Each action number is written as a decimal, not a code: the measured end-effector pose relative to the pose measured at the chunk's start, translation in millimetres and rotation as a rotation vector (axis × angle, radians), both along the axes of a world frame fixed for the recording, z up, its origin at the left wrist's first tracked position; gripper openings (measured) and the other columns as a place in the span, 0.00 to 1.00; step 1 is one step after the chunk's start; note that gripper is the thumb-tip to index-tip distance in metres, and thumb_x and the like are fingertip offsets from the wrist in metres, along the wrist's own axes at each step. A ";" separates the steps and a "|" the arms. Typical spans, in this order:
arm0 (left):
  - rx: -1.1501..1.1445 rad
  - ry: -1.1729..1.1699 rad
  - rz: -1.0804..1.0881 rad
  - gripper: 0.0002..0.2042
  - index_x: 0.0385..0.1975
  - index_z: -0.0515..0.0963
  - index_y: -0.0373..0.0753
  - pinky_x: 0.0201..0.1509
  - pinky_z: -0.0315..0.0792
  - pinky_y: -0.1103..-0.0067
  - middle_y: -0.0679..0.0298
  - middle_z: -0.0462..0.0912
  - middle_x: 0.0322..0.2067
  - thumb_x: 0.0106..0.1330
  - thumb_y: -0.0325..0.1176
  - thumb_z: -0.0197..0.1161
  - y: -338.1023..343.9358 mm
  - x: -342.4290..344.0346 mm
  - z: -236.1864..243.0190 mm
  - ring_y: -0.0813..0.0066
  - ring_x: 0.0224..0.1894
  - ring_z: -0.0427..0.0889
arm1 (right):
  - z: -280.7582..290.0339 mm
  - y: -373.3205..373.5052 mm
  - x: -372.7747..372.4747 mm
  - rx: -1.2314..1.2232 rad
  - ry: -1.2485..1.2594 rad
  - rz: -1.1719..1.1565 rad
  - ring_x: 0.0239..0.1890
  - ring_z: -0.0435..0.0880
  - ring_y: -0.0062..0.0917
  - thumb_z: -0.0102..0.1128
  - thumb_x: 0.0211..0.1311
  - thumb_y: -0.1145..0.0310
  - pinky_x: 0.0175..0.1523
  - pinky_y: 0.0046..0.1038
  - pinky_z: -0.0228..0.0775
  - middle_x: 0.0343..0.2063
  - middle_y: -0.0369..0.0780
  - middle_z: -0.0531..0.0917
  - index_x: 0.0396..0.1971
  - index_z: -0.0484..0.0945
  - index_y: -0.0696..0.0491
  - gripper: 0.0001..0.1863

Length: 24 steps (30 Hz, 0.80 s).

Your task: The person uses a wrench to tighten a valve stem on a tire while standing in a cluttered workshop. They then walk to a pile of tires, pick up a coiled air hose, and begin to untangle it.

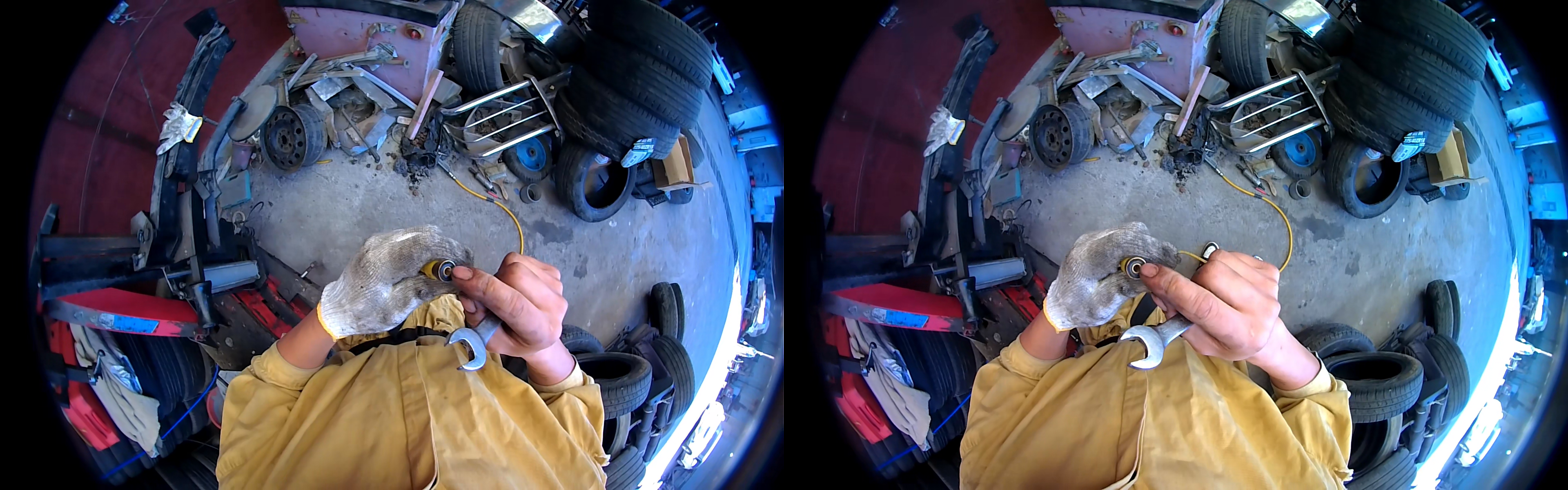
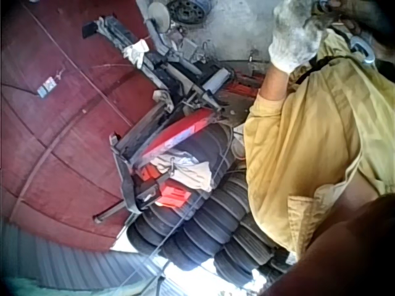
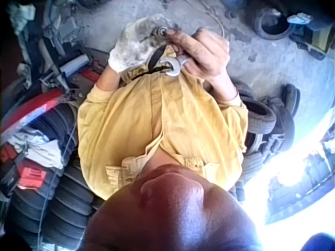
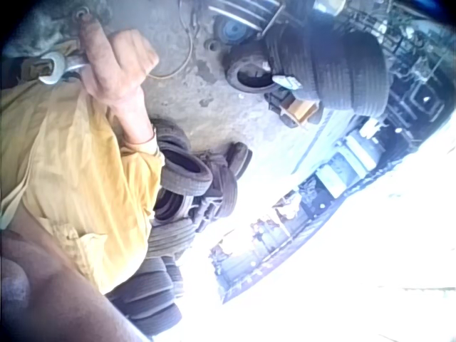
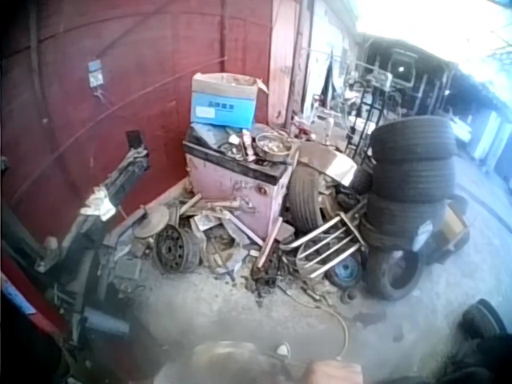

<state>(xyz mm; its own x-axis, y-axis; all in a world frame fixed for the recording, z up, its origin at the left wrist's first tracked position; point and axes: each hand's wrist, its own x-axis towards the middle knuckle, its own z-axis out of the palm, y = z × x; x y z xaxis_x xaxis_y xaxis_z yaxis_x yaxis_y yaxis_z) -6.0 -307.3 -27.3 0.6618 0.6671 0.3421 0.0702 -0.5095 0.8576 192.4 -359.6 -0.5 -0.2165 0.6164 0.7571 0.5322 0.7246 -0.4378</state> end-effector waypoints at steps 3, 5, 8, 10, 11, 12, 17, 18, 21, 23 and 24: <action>-0.135 0.003 -0.095 0.13 0.45 0.78 0.38 0.46 0.75 0.66 0.54 0.83 0.41 0.64 0.35 0.62 4.4 0.5 -1.7 0.50 0.42 0.81 | -3.2 -3.8 3.4 -0.039 -0.006 -0.047 0.11 0.65 0.19 0.71 0.45 0.74 0.16 0.24 0.54 0.12 0.31 0.65 0.39 0.85 0.57 0.17; -0.068 0.029 -0.085 0.15 0.47 0.77 0.38 0.46 0.74 0.65 0.54 0.82 0.42 0.64 0.37 0.61 4.4 4.5 -0.4 0.48 0.43 0.80 | 6.3 0.3 5.4 -0.040 -0.006 -0.058 0.11 0.66 0.19 0.71 0.46 0.73 0.16 0.24 0.56 0.12 0.32 0.66 0.40 0.84 0.58 0.17; -0.063 0.078 -0.056 0.14 0.44 0.77 0.37 0.44 0.75 0.65 0.53 0.82 0.38 0.60 0.34 0.63 -1.6 1.7 -1.4 0.48 0.41 0.80 | 22.5 2.1 9.7 -0.108 -0.162 0.027 0.15 0.71 0.22 0.68 0.45 0.73 0.18 0.26 0.62 0.16 0.33 0.68 0.41 0.82 0.57 0.19; -0.092 0.132 -0.046 0.14 0.41 0.78 0.36 0.43 0.75 0.65 0.52 0.82 0.35 0.57 0.34 0.67 0.2 2.9 -0.8 0.48 0.39 0.80 | 26.7 4.7 14.4 -0.160 -0.239 0.059 0.17 0.73 0.23 0.65 0.46 0.72 0.19 0.26 0.64 0.18 0.34 0.69 0.41 0.81 0.56 0.18; -0.155 0.185 -0.042 0.15 0.41 0.78 0.36 0.42 0.75 0.65 0.52 0.82 0.35 0.56 0.34 0.68 1.7 5.0 4.9 0.48 0.38 0.80 | 29.4 6.3 17.1 -0.171 -0.275 0.067 0.18 0.74 0.23 0.64 0.46 0.72 0.19 0.27 0.65 0.19 0.34 0.69 0.40 0.80 0.56 0.17; -0.096 0.168 -0.045 0.15 0.41 0.77 0.34 0.42 0.75 0.68 0.54 0.82 0.34 0.56 0.33 0.69 1.3 5.0 2.1 0.52 0.37 0.81 | 31.0 5.7 17.9 -0.191 -0.309 0.080 0.19 0.74 0.24 0.64 0.46 0.72 0.19 0.27 0.66 0.20 0.34 0.69 0.40 0.79 0.56 0.17; -0.036 0.119 -0.031 0.21 0.45 0.75 0.32 0.42 0.77 0.74 0.56 0.83 0.31 0.54 0.32 0.72 2.2 -2.6 -29.3 0.60 0.35 0.83 | 37.8 7.0 22.2 -0.253 -0.382 0.109 0.21 0.76 0.24 0.62 0.47 0.72 0.20 0.28 0.68 0.22 0.35 0.70 0.39 0.77 0.55 0.16; 0.011 0.132 -0.027 0.21 0.45 0.75 0.32 0.42 0.77 0.73 0.56 0.83 0.32 0.53 0.32 0.72 2.1 -4.3 -30.4 0.59 0.35 0.83 | 38.4 7.6 22.2 -0.272 -0.395 0.118 0.21 0.76 0.25 0.62 0.47 0.72 0.20 0.28 0.69 0.22 0.35 0.70 0.39 0.77 0.55 0.16; 0.142 0.165 -0.022 0.23 0.46 0.75 0.32 0.43 0.77 0.72 0.56 0.83 0.34 0.52 0.32 0.73 3.0 -6.6 -30.7 0.58 0.36 0.83 | 38.6 8.9 21.5 -0.292 -0.414 0.107 0.22 0.77 0.25 0.61 0.48 0.71 0.21 0.28 0.70 0.23 0.35 0.71 0.39 0.76 0.55 0.15; 0.214 0.180 -0.026 0.23 0.47 0.75 0.33 0.43 0.77 0.70 0.57 0.83 0.35 0.51 0.33 0.73 3.8 -7.5 -29.1 0.57 0.38 0.83 | 38.8 9.1 20.8 -0.285 -0.444 0.096 0.23 0.78 0.25 0.60 0.49 0.71 0.21 0.27 0.70 0.23 0.35 0.71 0.38 0.76 0.55 0.14; 0.242 0.193 -0.023 0.23 0.46 0.75 0.33 0.43 0.77 0.69 0.57 0.83 0.36 0.51 0.33 0.73 3.8 -7.6 -27.9 0.56 0.38 0.83 | 39.0 9.1 20.5 -0.281 -0.459 0.092 0.23 0.78 0.25 0.60 0.49 0.71 0.21 0.27 0.70 0.23 0.35 0.71 0.38 0.75 0.55 0.14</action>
